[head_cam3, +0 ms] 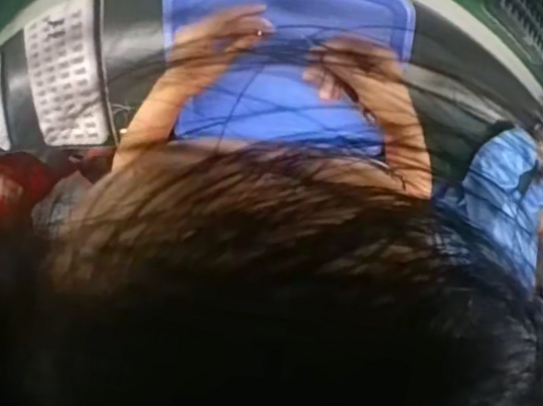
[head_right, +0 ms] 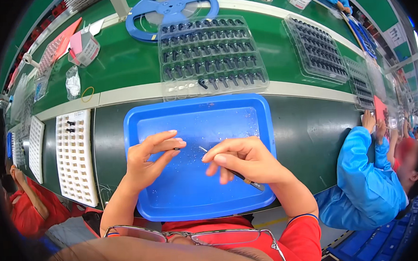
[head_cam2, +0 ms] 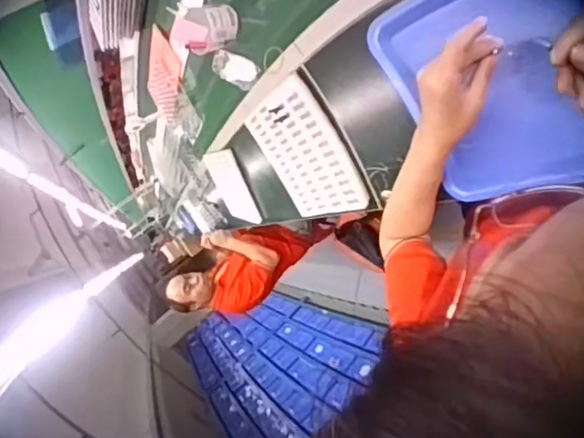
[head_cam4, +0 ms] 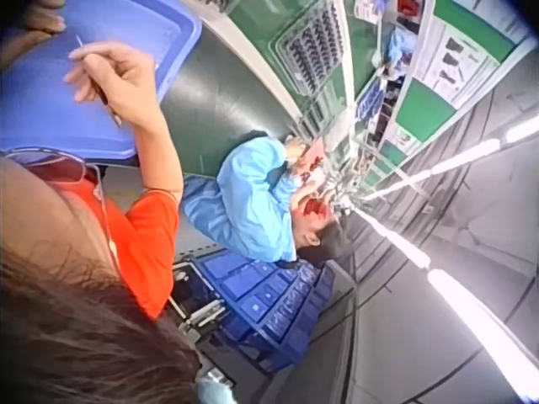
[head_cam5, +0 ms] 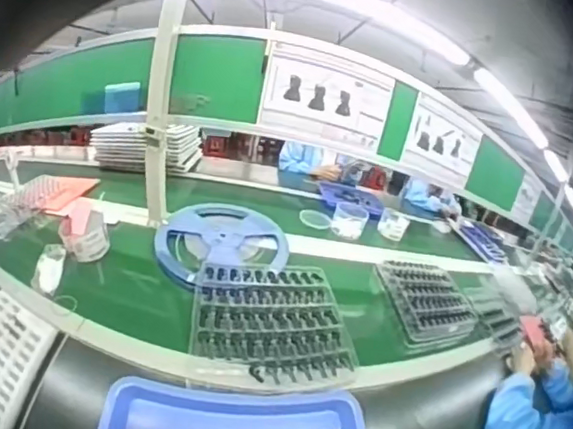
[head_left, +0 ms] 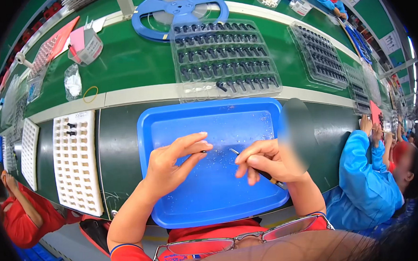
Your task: Assembling tiny components onto a circuit board or sub-assembly using precision tools.
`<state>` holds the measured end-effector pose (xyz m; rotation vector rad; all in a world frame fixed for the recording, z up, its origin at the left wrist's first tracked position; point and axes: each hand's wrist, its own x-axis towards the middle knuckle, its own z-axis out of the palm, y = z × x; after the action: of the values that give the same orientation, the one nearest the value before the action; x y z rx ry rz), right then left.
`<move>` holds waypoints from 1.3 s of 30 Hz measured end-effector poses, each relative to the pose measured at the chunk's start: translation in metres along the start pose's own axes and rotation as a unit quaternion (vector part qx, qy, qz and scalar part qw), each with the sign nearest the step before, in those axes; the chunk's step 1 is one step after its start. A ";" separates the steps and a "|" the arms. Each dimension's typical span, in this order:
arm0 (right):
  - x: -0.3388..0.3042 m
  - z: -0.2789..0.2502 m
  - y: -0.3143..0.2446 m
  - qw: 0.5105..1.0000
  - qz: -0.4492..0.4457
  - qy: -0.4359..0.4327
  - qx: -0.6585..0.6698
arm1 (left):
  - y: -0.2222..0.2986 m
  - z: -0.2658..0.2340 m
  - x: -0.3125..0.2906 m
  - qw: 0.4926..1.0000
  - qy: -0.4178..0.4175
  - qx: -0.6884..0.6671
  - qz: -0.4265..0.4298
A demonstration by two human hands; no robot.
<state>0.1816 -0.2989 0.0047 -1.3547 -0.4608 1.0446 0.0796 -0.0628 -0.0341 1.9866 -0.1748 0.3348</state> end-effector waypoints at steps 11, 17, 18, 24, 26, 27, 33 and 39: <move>0.003 0.008 0.010 0.993 -0.115 -0.016 0.013 | -0.002 0.002 0.002 1.000 -0.009 -0.005 0.012; -0.011 0.014 0.005 0.985 -0.156 0.045 -0.066 | 0.003 0.004 0.004 0.999 -0.021 -0.023 0.034; -0.013 0.013 0.000 0.979 -0.166 0.041 -0.108 | 0.006 0.000 0.001 1.000 -0.019 -0.001 0.015; -0.020 0.027 0.002 0.965 -0.179 0.082 -0.174 | 0.020 -0.001 -0.005 1.000 -0.029 0.009 0.006; -0.021 0.025 0.010 0.965 -0.189 0.099 -0.150 | 0.022 0.001 -0.007 0.999 -0.027 -0.016 0.012; -0.020 0.021 0.011 0.970 -0.192 0.097 -0.115 | 0.021 0.002 -0.007 0.999 -0.027 -0.019 0.014; -0.006 0.014 0.021 0.984 -0.163 0.067 0.017 | 0.022 0.002 -0.012 0.998 -0.045 -0.001 -0.035; -0.014 0.019 0.018 0.945 -0.247 0.070 -0.202 | 0.014 0.011 -0.003 0.999 -0.046 -0.015 -0.023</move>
<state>0.1531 -0.3013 -0.0038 -1.5493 -0.8885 0.4472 0.0750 -0.0792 -0.0271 1.9749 -0.1925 0.2102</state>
